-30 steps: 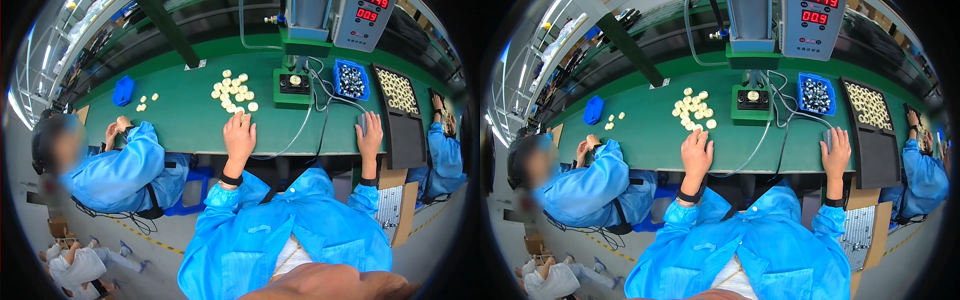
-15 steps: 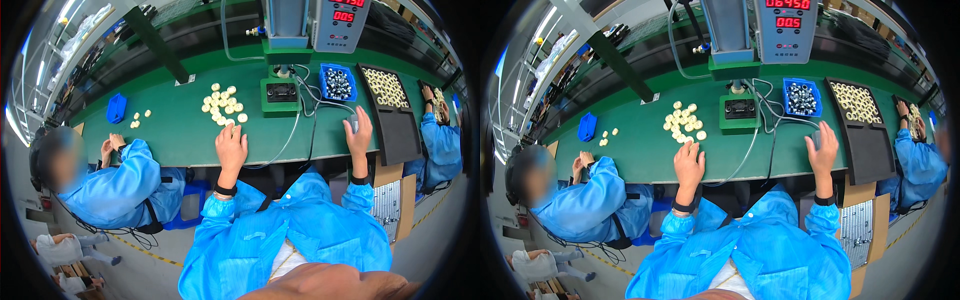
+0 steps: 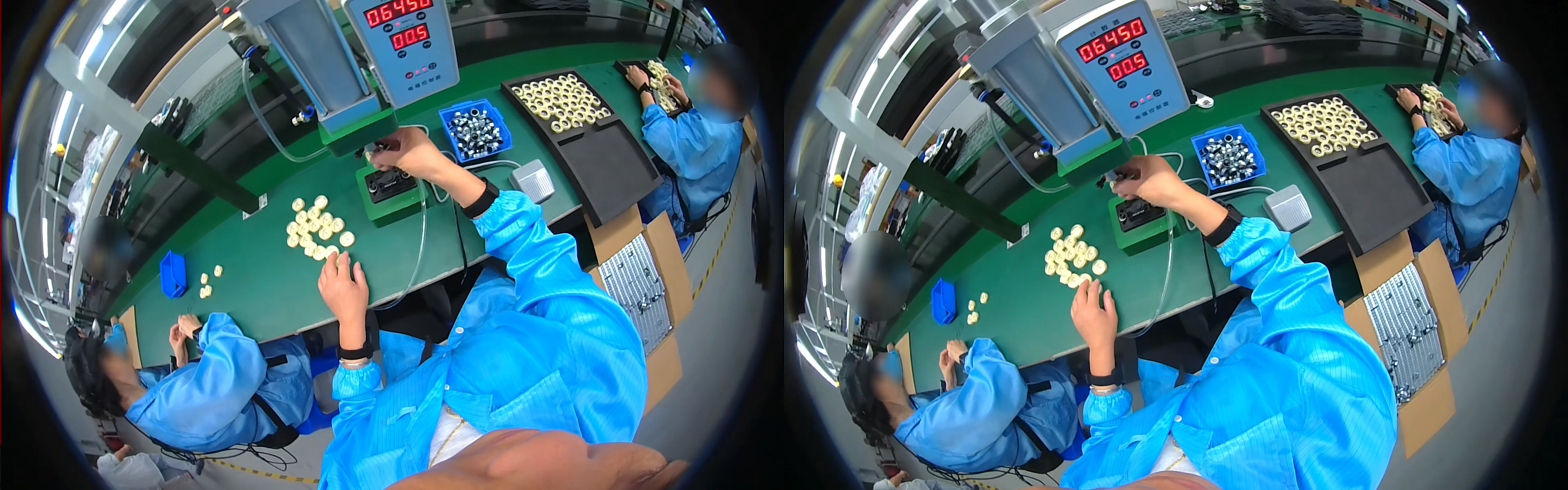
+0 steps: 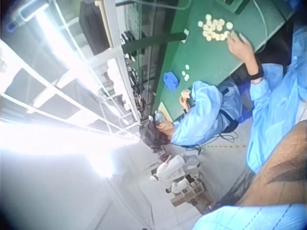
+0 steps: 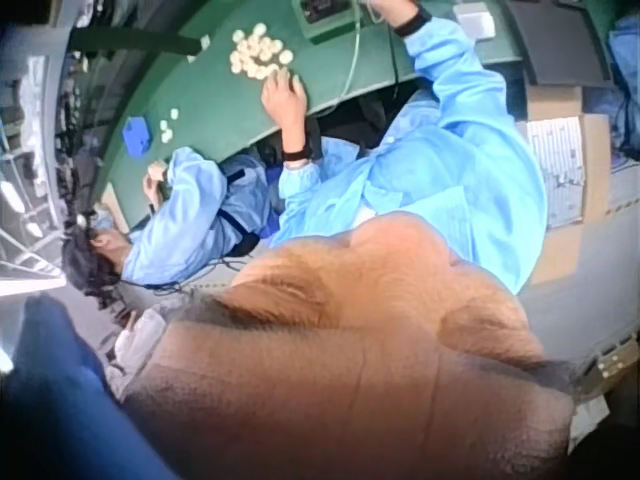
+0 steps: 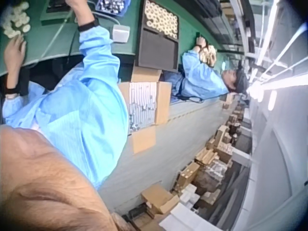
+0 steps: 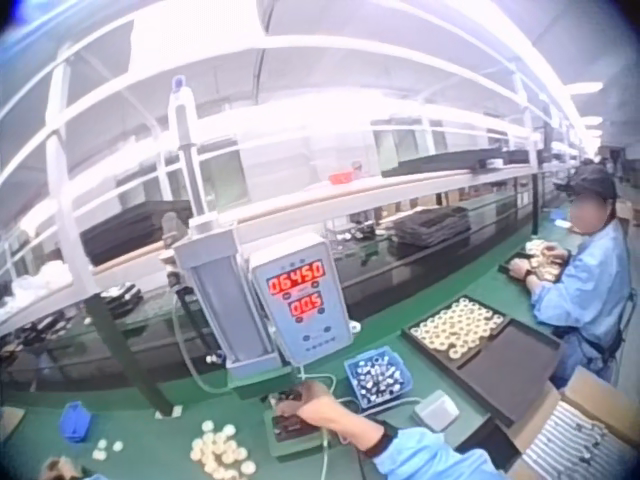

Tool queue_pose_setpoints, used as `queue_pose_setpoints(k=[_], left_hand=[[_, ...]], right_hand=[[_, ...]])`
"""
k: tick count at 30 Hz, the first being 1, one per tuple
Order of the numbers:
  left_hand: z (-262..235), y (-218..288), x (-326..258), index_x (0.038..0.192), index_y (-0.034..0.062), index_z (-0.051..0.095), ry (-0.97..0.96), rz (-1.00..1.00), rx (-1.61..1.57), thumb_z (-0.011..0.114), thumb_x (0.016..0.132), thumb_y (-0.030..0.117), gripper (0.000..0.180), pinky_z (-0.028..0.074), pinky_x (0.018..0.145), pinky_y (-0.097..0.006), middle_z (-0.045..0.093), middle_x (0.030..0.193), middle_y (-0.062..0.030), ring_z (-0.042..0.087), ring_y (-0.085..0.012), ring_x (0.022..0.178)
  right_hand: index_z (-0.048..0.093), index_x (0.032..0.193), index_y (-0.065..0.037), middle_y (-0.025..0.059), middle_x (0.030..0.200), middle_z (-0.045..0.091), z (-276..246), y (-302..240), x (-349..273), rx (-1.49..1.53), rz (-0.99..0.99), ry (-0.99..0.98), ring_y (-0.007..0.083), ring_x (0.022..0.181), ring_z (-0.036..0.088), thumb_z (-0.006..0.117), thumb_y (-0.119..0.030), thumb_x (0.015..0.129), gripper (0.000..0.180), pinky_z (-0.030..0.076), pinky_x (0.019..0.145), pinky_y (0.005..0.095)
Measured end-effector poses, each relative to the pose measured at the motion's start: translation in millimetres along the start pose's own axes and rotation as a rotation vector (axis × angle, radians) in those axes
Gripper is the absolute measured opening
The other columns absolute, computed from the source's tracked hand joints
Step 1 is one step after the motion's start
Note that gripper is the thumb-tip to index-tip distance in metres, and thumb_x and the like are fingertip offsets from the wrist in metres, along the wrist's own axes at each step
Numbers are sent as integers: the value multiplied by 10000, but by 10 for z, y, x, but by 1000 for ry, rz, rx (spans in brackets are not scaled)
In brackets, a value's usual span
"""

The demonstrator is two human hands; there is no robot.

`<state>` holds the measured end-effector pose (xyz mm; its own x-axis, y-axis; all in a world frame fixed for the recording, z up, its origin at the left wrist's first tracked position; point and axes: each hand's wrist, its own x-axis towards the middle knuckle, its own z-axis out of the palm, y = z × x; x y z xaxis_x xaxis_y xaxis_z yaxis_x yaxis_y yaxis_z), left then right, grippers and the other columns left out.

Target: Assembling plastic circular components and testing them using a pneumatic press.

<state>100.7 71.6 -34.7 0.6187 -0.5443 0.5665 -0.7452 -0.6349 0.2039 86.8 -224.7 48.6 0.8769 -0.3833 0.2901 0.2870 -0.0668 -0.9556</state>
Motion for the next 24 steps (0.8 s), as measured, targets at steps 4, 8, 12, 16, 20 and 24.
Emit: queue_pose_setpoints(k=[4,8,12,16,20,24], left_hand=[[-4,7,-16,1107,45,643,-3,-1,20,673,811,163,320,428,916,-448,583,1210,-170,554,-340,1103],[-7,22,-1,1112,43,640,-9,3,6,676,810,165,328,429,912,-452,582,1209,-173,554,-343,1099],[-16,45,9,1118,41,636,-10,10,21,679,809,168,337,431,905,-459,580,1205,-179,554,-351,1092],[4,41,13,1122,40,632,-15,0,30,680,808,169,344,434,901,-459,581,1203,-183,555,-355,1089],[-6,14,-4,1121,40,634,0,8,30,684,804,170,346,437,899,-456,583,1203,-181,556,-354,1089],[17,20,10,1114,42,638,0,11,19,683,803,161,336,437,906,-451,584,1205,-176,557,-348,1094]], right_hand=[[685,995,-5,133,873,704,-188,-202,-247,-477,-172,41,201,780,670,736,-231,731,351,521,719,330],[693,1006,-23,112,855,703,-1169,-337,-488,-629,-175,351,170,740,655,738,-190,766,296,511,676,292],[688,989,-17,100,854,692,-2512,-204,-797,-1000,27,607,173,772,648,709,-171,797,248,508,701,299],[679,1045,-60,126,942,696,-3027,-92,-1084,-1223,227,605,252,865,670,677,-141,785,272,515,785,358],[675,1057,-61,142,932,686,-3092,-38,-1148,-1186,207,488,290,861,660,663,-129,801,265,508,789,389],[672,1086,-66,146,1032,672,-3233,50,-1206,-1136,173,407,302,926,653,645,-95,813,276,509,833,387]])
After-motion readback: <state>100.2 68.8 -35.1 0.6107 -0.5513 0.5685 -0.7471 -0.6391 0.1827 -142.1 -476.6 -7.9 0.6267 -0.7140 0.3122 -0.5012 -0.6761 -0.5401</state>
